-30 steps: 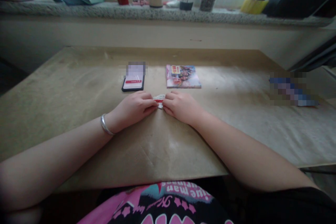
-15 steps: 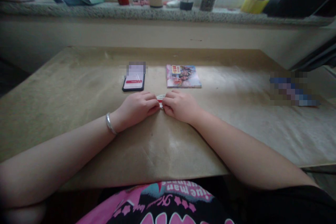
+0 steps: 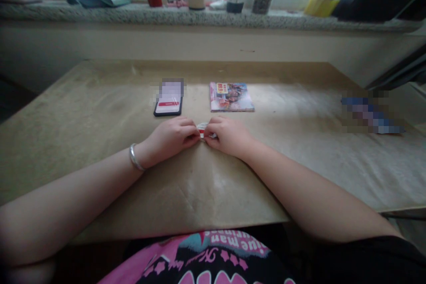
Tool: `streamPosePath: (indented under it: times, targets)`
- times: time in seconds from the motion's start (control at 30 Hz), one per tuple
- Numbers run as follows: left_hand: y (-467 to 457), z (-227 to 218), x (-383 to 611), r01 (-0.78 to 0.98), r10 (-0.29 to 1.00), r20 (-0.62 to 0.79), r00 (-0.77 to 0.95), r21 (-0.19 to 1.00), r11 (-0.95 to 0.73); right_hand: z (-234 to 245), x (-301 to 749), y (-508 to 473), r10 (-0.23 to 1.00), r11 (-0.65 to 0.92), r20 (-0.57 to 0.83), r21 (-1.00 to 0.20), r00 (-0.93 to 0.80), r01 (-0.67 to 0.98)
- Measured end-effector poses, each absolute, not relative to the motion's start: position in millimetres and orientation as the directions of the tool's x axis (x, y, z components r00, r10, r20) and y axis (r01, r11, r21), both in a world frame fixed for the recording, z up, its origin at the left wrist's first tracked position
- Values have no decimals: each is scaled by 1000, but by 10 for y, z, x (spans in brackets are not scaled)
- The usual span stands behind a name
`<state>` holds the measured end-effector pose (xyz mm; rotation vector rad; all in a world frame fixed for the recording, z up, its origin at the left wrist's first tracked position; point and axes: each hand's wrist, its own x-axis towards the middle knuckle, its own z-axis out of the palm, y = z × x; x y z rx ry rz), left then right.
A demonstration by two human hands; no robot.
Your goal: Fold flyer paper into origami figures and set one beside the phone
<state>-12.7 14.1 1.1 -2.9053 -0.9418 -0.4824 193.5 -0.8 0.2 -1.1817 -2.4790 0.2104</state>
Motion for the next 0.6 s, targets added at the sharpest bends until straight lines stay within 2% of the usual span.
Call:
streamPosePath:
  times: [0.17, 0.37, 0.5, 0.6]
  targets:
    - [164, 10, -128, 577, 602, 301, 740, 176, -798, -5, 1960, 28, 807, 585, 241, -448, -538, 676]
    - [169, 30, -94, 607, 691, 242, 682, 341, -718, -19, 1930, 57, 844, 533, 219, -452, -490, 715]
    - [162, 35, -77, 624, 704, 214, 677, 340, -703, -37, 1931, 68, 860, 507, 215, -450, -462, 735]
    - [166, 31, -77, 636, 698, 213, 684, 295, -713, -41, 1942, 77, 828, 561, 232, -382, -511, 735]
